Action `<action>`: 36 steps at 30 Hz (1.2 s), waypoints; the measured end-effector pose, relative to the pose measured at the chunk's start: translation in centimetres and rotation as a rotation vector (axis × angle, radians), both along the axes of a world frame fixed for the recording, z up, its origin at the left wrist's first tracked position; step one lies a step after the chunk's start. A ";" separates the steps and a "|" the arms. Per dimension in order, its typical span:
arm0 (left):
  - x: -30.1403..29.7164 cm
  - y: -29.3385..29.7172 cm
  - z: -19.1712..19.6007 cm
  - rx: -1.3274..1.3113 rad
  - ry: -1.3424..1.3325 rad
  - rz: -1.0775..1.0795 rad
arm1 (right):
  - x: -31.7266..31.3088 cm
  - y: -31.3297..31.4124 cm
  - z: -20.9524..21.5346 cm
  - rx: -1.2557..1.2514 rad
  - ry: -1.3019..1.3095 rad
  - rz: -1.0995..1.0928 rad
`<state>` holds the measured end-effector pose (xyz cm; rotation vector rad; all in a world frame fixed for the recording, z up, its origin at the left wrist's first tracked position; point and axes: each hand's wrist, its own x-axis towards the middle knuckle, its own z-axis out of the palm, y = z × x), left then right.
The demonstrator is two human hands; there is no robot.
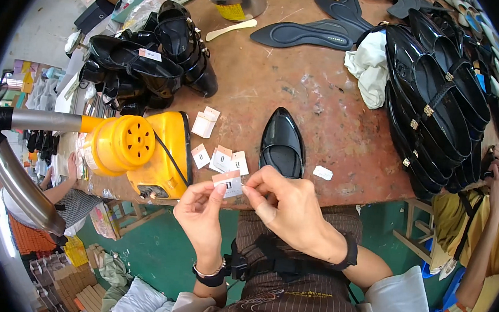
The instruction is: Clean and inspect shoes at a manufacturing station.
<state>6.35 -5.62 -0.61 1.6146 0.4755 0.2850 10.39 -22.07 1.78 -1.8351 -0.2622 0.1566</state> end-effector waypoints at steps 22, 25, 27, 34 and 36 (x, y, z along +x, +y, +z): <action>-0.5 -1.8 1.1 0.650 -0.356 -0.300 | 0.6 -2.8 -1.1 0.520 0.442 0.135; 0.4 -1.8 1.2 0.657 -0.386 -0.446 | 1.1 -4.6 -1.6 0.337 0.265 0.028; 0.7 -2.0 0.9 0.645 -0.303 -0.485 | 1.8 -6.5 -1.8 0.032 -0.036 -0.227; 2.8 -2.5 -5.0 0.520 0.086 -0.336 | 2.0 -6.0 -2.5 -0.200 -0.103 -0.339; 3.3 -3.0 -5.3 0.494 0.144 -0.363 | 1.6 -4.3 -4.6 -0.251 -0.162 -0.255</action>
